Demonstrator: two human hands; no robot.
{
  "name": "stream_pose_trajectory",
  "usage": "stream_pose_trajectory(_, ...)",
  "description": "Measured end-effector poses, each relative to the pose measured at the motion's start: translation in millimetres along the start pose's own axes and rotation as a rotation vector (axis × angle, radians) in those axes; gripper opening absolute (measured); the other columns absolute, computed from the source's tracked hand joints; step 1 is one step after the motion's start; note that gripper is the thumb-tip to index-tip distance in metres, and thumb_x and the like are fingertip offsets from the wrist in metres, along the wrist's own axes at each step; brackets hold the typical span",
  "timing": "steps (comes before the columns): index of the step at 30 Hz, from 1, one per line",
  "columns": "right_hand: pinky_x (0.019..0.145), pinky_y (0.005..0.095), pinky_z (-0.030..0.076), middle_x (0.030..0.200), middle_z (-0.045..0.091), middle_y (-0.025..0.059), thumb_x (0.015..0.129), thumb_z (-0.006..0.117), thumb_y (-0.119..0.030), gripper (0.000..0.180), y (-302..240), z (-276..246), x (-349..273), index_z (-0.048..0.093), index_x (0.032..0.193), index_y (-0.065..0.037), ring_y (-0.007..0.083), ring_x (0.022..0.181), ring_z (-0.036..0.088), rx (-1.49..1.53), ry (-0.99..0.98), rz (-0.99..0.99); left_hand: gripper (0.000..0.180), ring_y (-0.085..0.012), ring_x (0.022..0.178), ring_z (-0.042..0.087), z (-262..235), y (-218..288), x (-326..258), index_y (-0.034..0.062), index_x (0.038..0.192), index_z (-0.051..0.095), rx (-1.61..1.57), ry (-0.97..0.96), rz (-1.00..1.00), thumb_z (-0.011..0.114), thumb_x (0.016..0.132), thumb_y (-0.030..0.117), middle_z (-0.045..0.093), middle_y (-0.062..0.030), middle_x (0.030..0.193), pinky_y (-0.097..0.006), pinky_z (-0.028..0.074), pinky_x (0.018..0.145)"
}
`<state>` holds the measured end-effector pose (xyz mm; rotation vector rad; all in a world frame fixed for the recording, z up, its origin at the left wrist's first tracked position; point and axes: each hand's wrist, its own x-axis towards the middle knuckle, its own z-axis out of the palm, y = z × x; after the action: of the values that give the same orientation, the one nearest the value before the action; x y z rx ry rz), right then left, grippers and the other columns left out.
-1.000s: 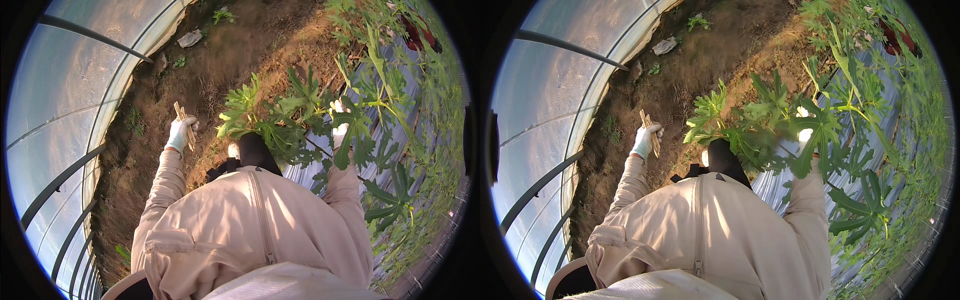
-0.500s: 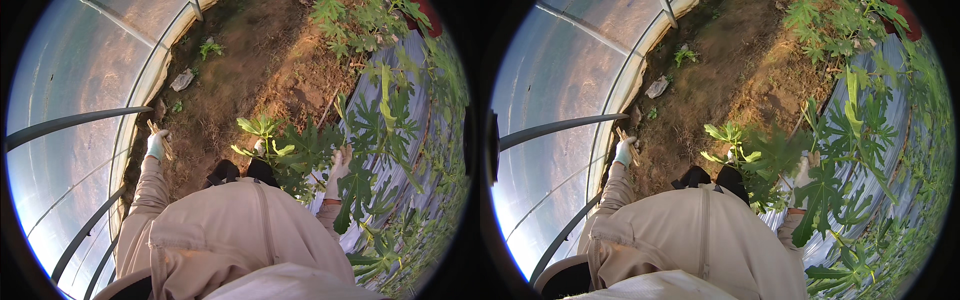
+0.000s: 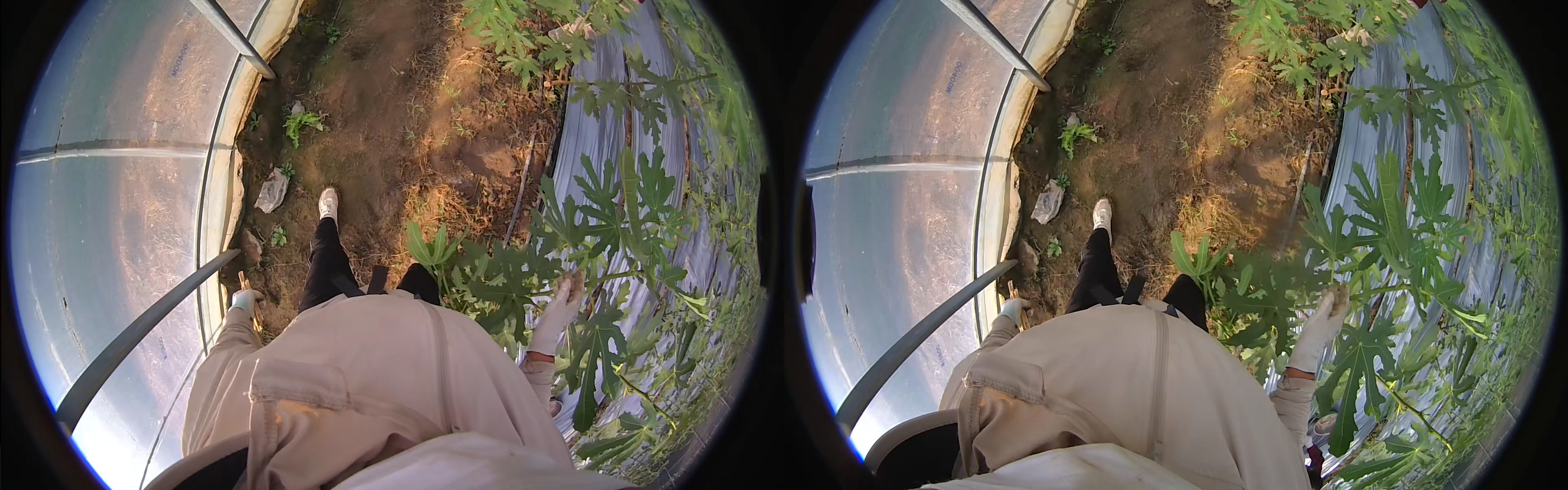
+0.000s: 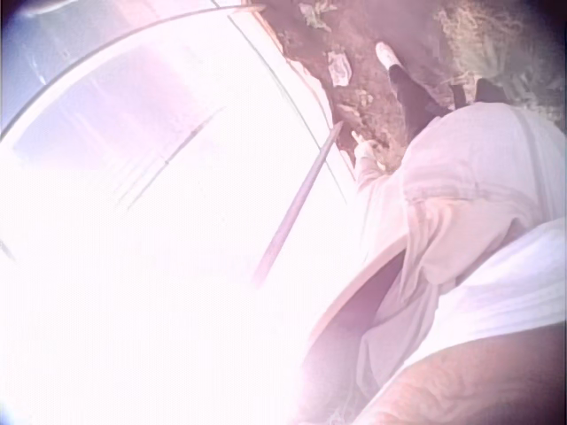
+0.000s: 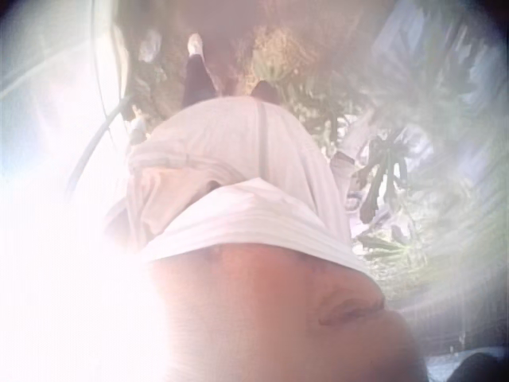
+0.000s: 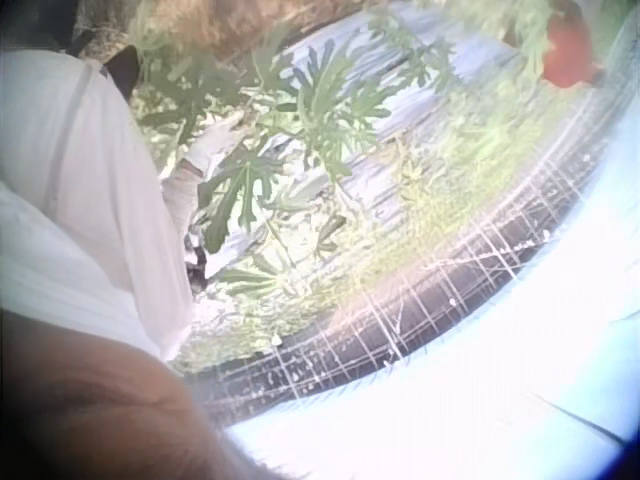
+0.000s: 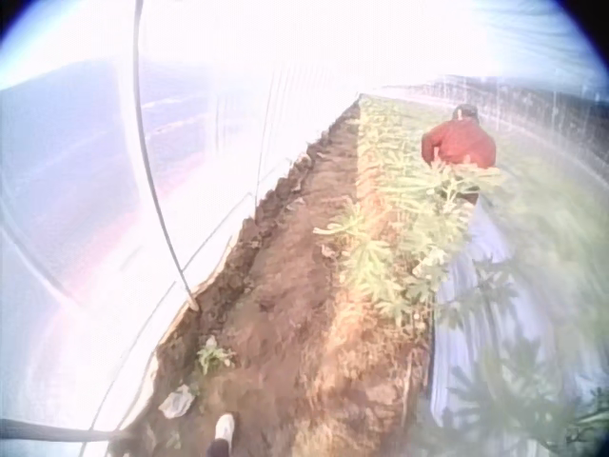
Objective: The person secures a plastic sheet over a row of plants in a greenhouse using wooden pegs. They lift the sheet, insert the pegs into the soil along the edge, and repeat the process along the row.
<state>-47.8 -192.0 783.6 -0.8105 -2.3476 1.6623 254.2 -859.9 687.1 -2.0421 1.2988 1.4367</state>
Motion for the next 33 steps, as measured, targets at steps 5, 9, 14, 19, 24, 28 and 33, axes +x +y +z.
stream_pose_trajectory(5,0.1,0.0319,0.043,0.129,0.056,0.0157,0.099,0.054,-0.014,0.045,19.1,29.4,-26.2,0.044,0.14,0.003,0.0199,0.113,0.056,0.004,0.329,-0.07,0.01,-0.0256,0.051,0.059,41.0,212.6,54.6,0.0003,0.081,0.055,0.132,-0.136,0.121,0.063,0.08,-0.005,0.063,-0.0162,0.072,-0.04,0.045,0.043)
stream_pose_trajectory(9,0.088,0.0295,0.046,0.121,0.06,0.0098,0.098,0.051,-0.009,0.042,47.0,22.3,-63.6,0.046,0.139,-0.002,0.0166,0.101,0.058,0.014,0.589,0.117,0.009,-0.0184,0.056,0.06,117.5,389.0,37.3,-0.0011,0.088,0.063,0.321,-0.378,0.541,0.063,0.084,0.007,0.065,-0.0084,0.072,-0.032,0.047,0.048)
stream_pose_trajectory(14,0.079,0.0314,0.048,0.113,0.067,0.0128,0.089,0.052,-0.003,0.047,48.4,38.7,-143.1,0.052,0.136,-0.005,0.0205,0.086,0.063,-0.188,0.794,0.474,0.011,-0.0151,0.056,0.06,209.8,504.6,-47.7,0.0014,0.095,0.062,0.271,-0.643,0.758,0.064,0.084,0.002,0.065,-0.0084,0.072,-0.03,0.047,0.048)
stream_pose_trajectory(19,0.094,0.0388,0.047,0.127,0.06,0.02,0.093,0.056,-0.02,0.05,-6.8,125.5,-176.7,0.047,0.139,-0.003,0.0307,0.107,0.062,-0.605,0.792,0.385,0.017,-0.0142,0.06,0.06,260.7,512.5,-118.3,0.0023,0.102,0.06,0.273,-0.855,0.718,0.066,0.086,0.004,0.065,-0.0097,0.08,-0.028,0.048,0.049)
stream_pose_trajectory(24,0.092,0.0452,0.048,0.123,0.06,0.0244,0.094,0.055,-0.028,0.049,-120.9,111.4,-62.4,0.05,0.135,-0.002,0.0387,0.11,0.061,-1.107,0.153,0.48,0.016,-0.0148,0.059,0.06,295.5,513.6,-152.0,0.0029,0.1,0.059,0.237,-0.868,0.694,0.065,0.086,0.002,0.065,-0.0107,0.079,-0.028,0.048,0.046)
stream_pose_trajectory(28,0.09,0.0418,0.049,0.119,0.063,0.0235,0.095,0.053,-0.031,0.047,-163.4,98.6,21.1,0.055,0.131,0.0,0.0357,0.105,0.063,-0.902,0.337,0.086,0.018,-0.015,0.059,0.06,322.3,513.8,-149.9,0.0012,0.103,0.058,0.258,-0.744,0.714,0.064,0.086,0.002,0.065,-0.0101,0.078,-0.028,0.048,0.046)
stream_pose_trajectory(33,0.102,0.0371,0.044,0.128,0.061,0.0211,0.096,0.053,-0.03,0.048,-149.8,128.3,122.7,0.054,0.133,0.002,0.0324,0.119,0.058,-0.436,0.177,0.194,0.01,-0.0176,0.057,0.057,300.1,472.0,-92.6,0.0008,0.098,0.06,0.244,-0.514,0.544,0.059,0.089,0.006,0.061,-0.0075,0.071,-0.033,0.045,0.05)
